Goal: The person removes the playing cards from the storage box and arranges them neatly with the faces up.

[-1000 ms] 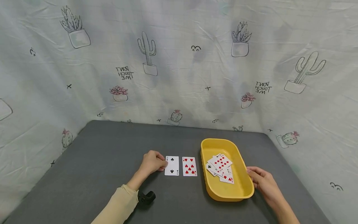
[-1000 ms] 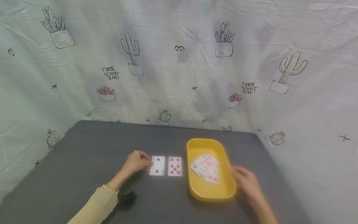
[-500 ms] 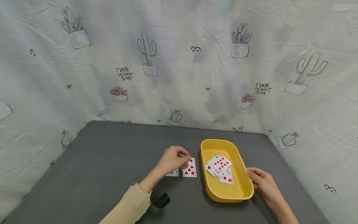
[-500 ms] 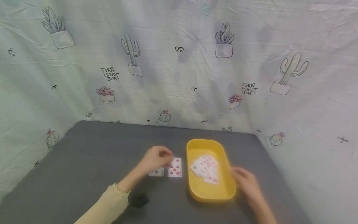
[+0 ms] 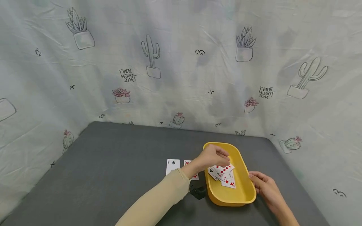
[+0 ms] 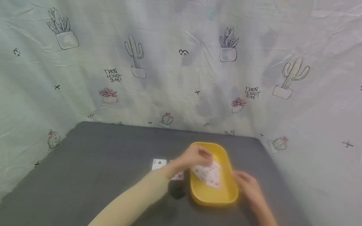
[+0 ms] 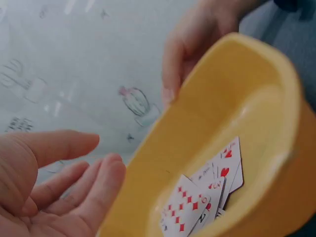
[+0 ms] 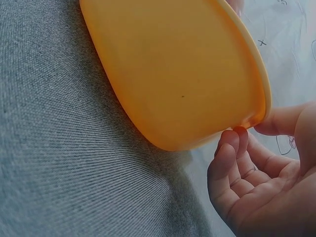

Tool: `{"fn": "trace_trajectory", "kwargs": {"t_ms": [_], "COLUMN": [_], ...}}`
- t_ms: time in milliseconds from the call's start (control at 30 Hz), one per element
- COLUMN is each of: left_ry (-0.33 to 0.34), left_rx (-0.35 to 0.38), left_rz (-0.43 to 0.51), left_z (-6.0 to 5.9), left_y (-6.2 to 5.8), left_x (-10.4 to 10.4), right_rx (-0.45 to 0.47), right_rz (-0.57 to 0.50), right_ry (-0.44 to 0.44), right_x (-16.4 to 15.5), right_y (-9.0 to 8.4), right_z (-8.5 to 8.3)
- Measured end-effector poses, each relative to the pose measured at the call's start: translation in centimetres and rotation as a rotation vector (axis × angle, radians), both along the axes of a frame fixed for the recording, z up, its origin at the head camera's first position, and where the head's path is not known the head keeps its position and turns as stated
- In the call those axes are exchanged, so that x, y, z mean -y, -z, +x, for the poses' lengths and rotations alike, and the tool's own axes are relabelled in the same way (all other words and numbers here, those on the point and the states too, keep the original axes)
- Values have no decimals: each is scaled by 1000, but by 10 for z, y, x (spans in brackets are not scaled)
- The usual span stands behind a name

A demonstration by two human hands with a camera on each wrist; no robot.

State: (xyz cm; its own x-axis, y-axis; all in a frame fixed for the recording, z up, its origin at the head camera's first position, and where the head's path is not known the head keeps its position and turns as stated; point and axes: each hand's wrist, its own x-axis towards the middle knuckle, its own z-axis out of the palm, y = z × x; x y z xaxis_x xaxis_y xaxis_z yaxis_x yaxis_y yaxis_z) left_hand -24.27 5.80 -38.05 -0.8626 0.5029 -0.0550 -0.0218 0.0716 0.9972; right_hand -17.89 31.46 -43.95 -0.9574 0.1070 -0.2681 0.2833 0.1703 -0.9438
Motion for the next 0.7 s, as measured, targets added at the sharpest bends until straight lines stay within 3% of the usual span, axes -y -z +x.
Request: {"fn": "trace_trajectory", "kwargs": {"t_ms": [200,467,700], "left_ry": [-3,1,-48], "left_rx": [-16,-61,9], "left_rz": [-32,-133,-169], "left_z": [-11,-27,-33], "left_y": [11,42,40], "left_x": [-24,-29,-32], "right_rx": [-29,-32,-50], "right_rz": [-7,-10,-15], "right_ry": [3,-1,3], "right_x": [-1,1,1], "right_y": [5,5,1], "right_z": [0,3,2]}}
